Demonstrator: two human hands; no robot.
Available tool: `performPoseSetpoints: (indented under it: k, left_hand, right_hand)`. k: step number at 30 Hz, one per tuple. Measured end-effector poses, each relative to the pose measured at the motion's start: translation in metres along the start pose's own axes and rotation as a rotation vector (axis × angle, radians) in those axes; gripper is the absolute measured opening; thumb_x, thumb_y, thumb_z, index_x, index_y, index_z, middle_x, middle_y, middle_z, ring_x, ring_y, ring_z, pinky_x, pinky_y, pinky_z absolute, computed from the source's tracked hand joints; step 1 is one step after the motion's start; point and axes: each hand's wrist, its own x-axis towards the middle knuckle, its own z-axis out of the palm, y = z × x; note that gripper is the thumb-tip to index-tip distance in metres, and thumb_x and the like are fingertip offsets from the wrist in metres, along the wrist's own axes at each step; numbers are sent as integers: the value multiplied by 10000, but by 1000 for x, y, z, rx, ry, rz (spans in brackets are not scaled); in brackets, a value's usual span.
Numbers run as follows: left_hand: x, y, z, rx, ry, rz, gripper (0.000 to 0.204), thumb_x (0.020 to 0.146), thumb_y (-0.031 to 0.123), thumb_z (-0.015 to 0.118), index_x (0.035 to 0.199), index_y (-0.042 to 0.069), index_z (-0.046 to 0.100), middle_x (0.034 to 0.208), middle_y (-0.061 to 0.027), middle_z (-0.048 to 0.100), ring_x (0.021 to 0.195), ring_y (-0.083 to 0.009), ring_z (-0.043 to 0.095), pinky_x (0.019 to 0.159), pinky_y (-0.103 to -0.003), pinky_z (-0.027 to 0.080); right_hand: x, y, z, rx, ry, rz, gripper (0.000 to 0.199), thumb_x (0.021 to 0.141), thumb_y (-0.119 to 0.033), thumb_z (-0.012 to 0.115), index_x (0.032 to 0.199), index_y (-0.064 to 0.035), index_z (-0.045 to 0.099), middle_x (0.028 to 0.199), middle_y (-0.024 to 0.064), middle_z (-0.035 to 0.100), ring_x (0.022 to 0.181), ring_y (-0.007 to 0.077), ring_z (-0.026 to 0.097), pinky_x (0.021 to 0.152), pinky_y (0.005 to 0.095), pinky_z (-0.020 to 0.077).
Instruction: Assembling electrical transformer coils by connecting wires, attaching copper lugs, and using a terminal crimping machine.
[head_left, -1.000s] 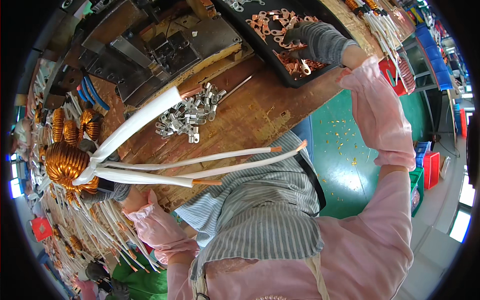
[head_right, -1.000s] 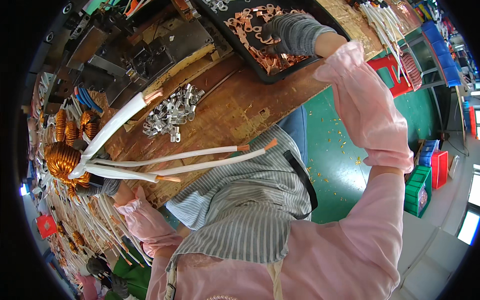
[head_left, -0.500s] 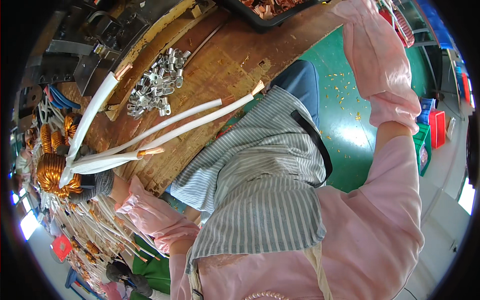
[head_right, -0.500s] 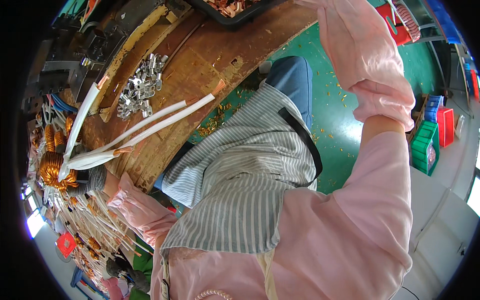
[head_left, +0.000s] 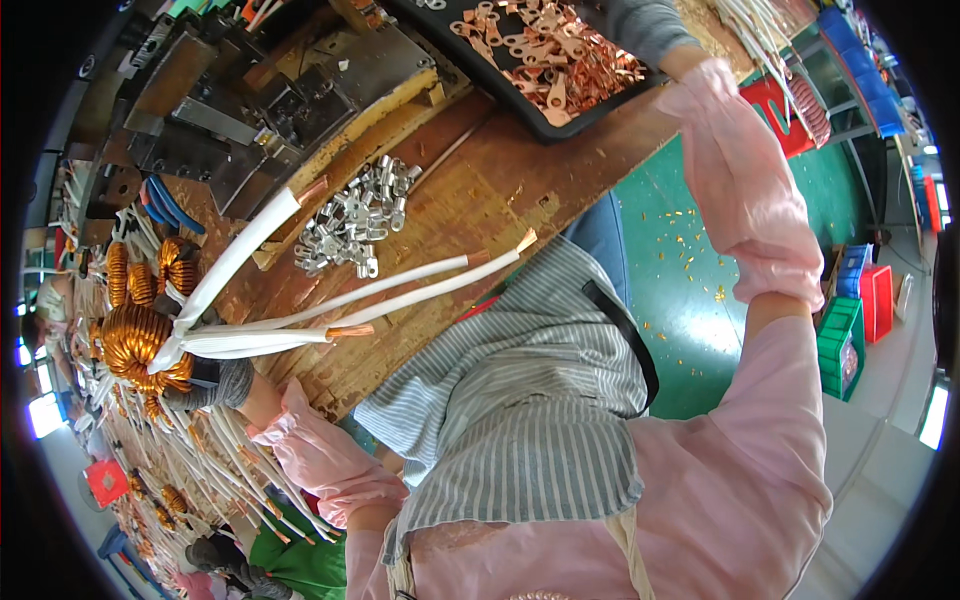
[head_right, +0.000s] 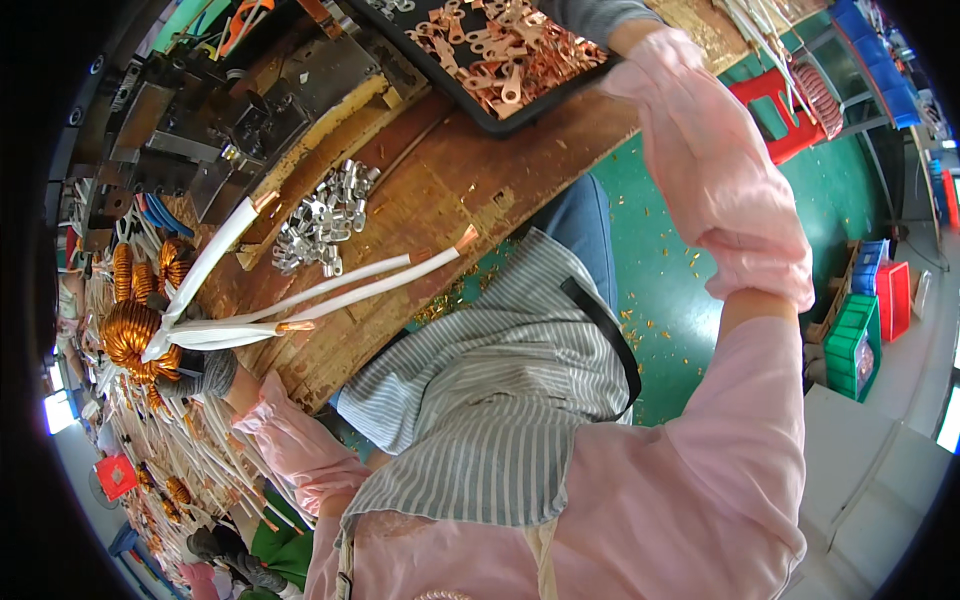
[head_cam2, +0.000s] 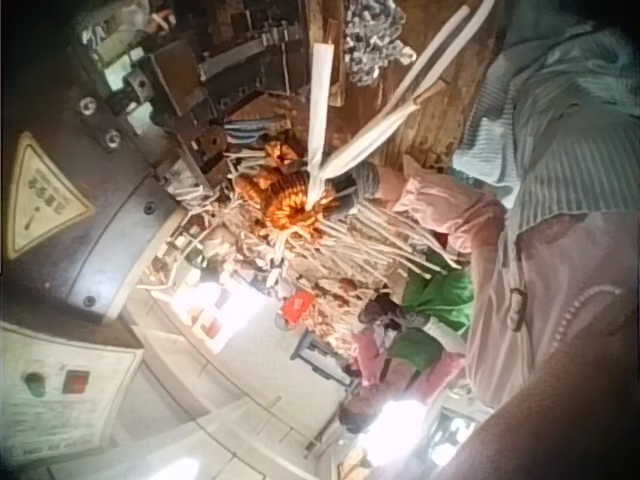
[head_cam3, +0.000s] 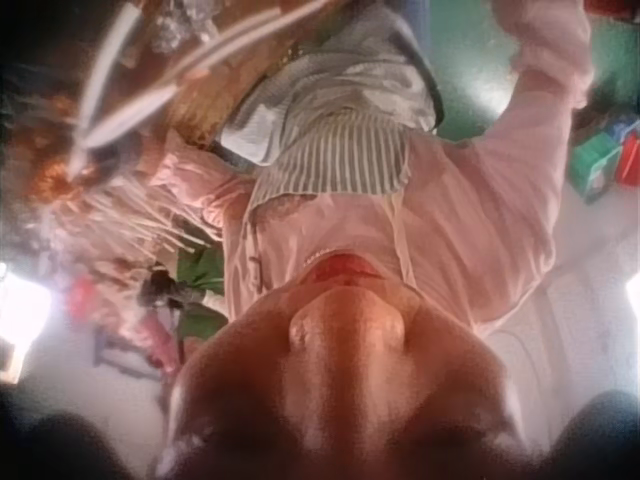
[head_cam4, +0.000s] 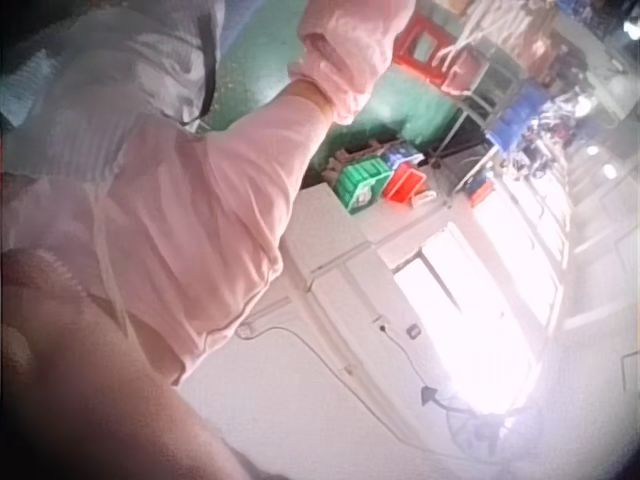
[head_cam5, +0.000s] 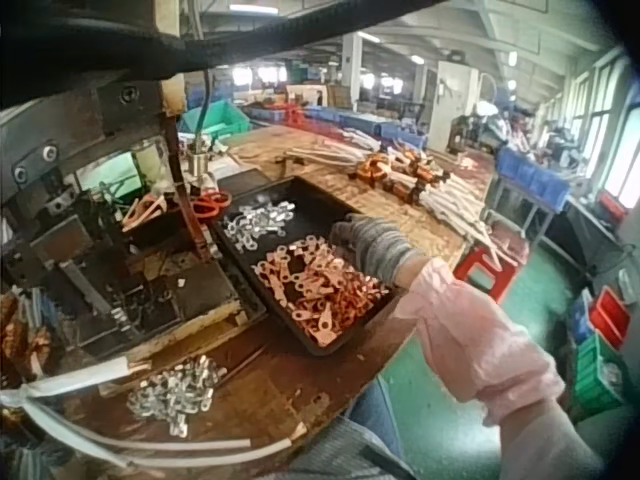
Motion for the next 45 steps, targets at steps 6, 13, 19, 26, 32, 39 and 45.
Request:
performPoseSetpoints:
  k: [6, 13, 19, 26, 32, 39, 45]
  left_hand:
    - [8, 13, -35, -46, 61, -10, 849, 538, 436, 735, 1222, 45, 419, 1204, -138, 482, 1087, -250, 480, 953, -411, 379]
    - [-2, 7, -25, -43, 5, -14, 797, 584, 439, 699, 1235, 79, 411, 1210, -129, 474, 1079, -263, 483, 944, -426, 383]
    - [-10, -8, 11, -15, -278, -220, 724, 640, 425, 658, 1240, 106, 409, 1210, -117, 469, 1070, -285, 486, 932, -446, 388]
    - [-10, -1, -2, -6, -151, -88, 713, 642, 408, 658, 1242, 119, 405, 1191, -116, 478, 1048, -313, 494, 906, -455, 412]
    - [-6, -1, -15, -493, -125, -196, 752, 682, 419, 615, 1286, 67, 337, 1285, -135, 383, 1142, -298, 407, 986, -469, 301]
    - [-1, 3, -15, -34, -34, -25, 878, 605, 389, 686, 1306, 49, 280, 1304, -188, 331, 1142, -328, 398, 964, -445, 344]
    - [-10, -12, 22, -136, -149, -144, 943, 567, 368, 740, 1321, 73, 257, 1329, -215, 289, 1096, -317, 450, 888, -435, 415]
  right_hand:
    - [-31, -55, -43, 181, -259, -284, 421, 677, -317, 675, 1041, -128, 579, 907, 99, 583, 857, 264, 568, 737, 342, 458]
    - [-32, -83, -22, 201, -196, -290, 248, 641, -214, 629, 847, -88, 573, 834, 95, 526, 803, 289, 536, 696, 389, 435]
    - [-35, -79, -19, 383, -211, -187, 301, 693, -238, 633, 938, -77, 569, 812, 119, 596, 781, 292, 585, 698, 380, 469]
    - [-34, -78, -9, 638, -47, -3, 261, 749, -120, 581, 999, -45, 573, 871, 145, 619, 806, 276, 602, 727, 332, 479]
    - [-31, -62, -11, 455, 9, -140, 222, 759, -120, 593, 962, -31, 588, 869, 140, 620, 773, 240, 607, 707, 318, 475]
    - [-23, -64, -26, 364, 32, -99, 187, 752, -152, 639, 891, -32, 610, 830, 96, 610, 770, 210, 582, 726, 303, 455]
    - [-17, -40, -32, 345, 160, 9, 159, 781, -60, 599, 931, -18, 569, 843, 91, 607, 749, 142, 553, 705, 279, 452]
